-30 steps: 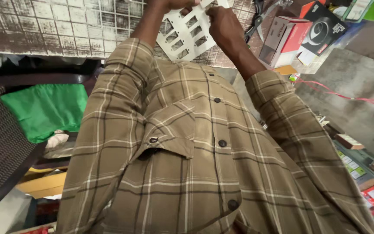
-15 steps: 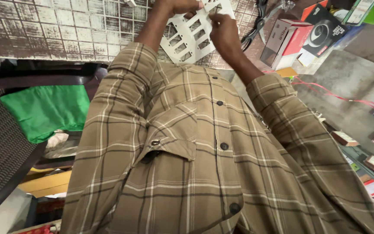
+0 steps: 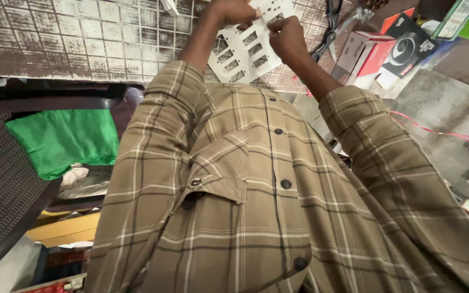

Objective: The person uses a screwdriver to manipulate and assemble components on a white plastic electrical switchboard. They repeatedly insert and remove small white plastic pieces into the board's slots while working at a cluttered table.

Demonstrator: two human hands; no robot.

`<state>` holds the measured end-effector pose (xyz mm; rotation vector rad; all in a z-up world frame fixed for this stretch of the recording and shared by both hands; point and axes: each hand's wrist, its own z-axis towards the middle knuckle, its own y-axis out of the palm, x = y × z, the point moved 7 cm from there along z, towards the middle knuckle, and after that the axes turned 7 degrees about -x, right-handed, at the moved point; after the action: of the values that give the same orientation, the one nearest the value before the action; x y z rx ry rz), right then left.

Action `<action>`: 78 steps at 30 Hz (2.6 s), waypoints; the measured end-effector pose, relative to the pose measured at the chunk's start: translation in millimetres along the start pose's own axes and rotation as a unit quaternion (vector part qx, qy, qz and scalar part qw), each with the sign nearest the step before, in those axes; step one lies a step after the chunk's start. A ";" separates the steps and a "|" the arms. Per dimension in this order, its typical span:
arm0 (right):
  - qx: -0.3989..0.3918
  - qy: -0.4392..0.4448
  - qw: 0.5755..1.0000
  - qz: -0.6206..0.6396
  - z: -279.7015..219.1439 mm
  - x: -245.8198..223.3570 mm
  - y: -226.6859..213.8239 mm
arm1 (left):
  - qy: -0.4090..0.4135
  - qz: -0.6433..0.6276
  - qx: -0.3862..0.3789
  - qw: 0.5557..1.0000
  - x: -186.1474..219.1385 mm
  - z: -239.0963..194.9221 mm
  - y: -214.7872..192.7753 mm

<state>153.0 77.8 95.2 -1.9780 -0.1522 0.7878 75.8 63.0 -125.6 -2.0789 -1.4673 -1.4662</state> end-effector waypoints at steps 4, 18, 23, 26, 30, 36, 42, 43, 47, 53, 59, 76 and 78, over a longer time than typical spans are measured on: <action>-0.170 0.327 0.902 0.223 -31.9 33.7 17.6 | 0.015 -0.012 0.007 1.000 4.0 -17.4 5.4; -0.107 0.289 0.899 0.311 -129.7 32.7 -6.2 | -0.046 -0.089 -0.028 0.995 14.0 -36.0 7.0; -0.105 -0.028 0.993 0.046 -89.3 -8.5 -53.4 | -0.037 -0.049 -0.008 0.998 13.3 -29.9 0.4; -0.059 -0.007 0.998 0.005 -83.6 -19.3 -65.6 | 0.032 -0.072 -0.020 0.997 16.2 -32.9 -1.1; -0.056 0.060 0.996 -0.020 -78.7 -26.1 -79.1 | 0.041 -0.052 -0.005 0.998 18.3 -33.5 -5.0; 0.012 -0.005 0.999 -0.031 -84.2 -45.6 -95.5 | 0.029 -0.069 0.016 0.997 23.9 -40.9 -6.5; 0.034 -0.002 0.998 -0.049 -88.5 -39.8 -91.0 | 0.044 -0.103 0.030 0.993 31.7 -50.4 -4.6; 0.033 -0.005 0.998 -0.051 -88.4 -39.2 -89.9 | 0.047 -0.107 0.029 0.993 31.5 -51.4 -4.7; 0.021 0.013 0.998 -0.051 -88.7 -33.4 -86.7 | 0.078 -0.111 0.025 0.990 28.0 -48.1 -6.0; 0.012 0.018 0.999 -0.039 -84.2 -35.9 -83.1 | 0.057 -0.085 0.004 0.995 19.4 -33.8 -5.3; -0.119 0.004 0.966 -0.229 -78.9 -47.9 -60.3 | -0.020 -0.099 -0.001 0.995 16.6 -37.4 1.1; -0.266 -0.027 0.921 -0.284 -50.3 -46.4 -28.2 | -0.041 0.053 0.019 0.998 6.3 -20.5 8.7; -0.240 0.008 0.949 -0.203 -42.4 -38.5 -33.6 | -0.043 0.044 0.023 0.998 5.6 -20.7 11.2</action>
<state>154.7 48.1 154.6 -2.2930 -0.7800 0.4916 72.5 47.8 -107.1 -2.1754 -1.4055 -1.3131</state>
